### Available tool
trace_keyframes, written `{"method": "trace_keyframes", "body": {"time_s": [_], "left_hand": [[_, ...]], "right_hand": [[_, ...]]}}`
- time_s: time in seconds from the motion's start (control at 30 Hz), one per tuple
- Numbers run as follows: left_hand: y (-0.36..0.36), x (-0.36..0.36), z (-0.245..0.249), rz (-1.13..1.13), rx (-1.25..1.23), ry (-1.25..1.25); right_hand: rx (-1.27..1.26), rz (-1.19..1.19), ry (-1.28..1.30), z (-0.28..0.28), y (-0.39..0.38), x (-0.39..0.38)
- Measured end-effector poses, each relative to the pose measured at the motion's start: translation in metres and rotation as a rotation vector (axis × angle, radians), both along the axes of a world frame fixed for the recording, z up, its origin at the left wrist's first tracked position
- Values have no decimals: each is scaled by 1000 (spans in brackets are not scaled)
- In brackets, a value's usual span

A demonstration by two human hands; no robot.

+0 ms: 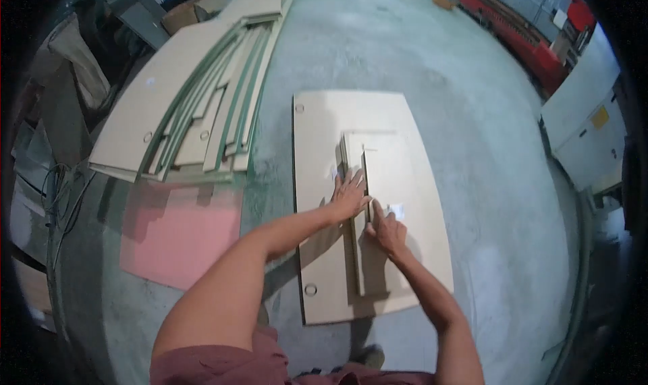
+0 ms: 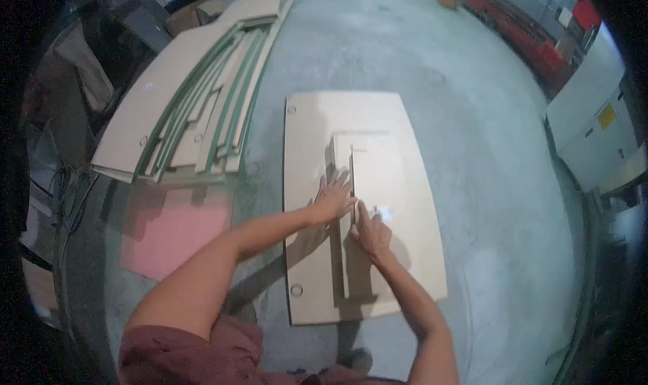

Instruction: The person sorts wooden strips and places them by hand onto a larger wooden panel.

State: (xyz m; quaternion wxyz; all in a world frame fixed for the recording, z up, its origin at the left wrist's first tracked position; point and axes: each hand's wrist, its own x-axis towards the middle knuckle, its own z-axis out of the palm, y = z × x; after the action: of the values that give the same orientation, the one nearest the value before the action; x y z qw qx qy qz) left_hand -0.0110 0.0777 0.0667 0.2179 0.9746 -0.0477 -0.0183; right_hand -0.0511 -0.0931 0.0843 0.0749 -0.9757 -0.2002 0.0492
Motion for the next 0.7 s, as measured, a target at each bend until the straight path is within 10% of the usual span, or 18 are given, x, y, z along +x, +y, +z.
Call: {"method": "trace_keyframes", "body": {"time_s": [0.3, 0.7], "left_hand": [[-64, -124, -7, -567, 132, -151], [-40, -74, -17, -423, 159, -297]], "right_hand": [[-8, 44, 213, 27, -91, -160], [3, 65, 134, 9, -66, -77]]}}
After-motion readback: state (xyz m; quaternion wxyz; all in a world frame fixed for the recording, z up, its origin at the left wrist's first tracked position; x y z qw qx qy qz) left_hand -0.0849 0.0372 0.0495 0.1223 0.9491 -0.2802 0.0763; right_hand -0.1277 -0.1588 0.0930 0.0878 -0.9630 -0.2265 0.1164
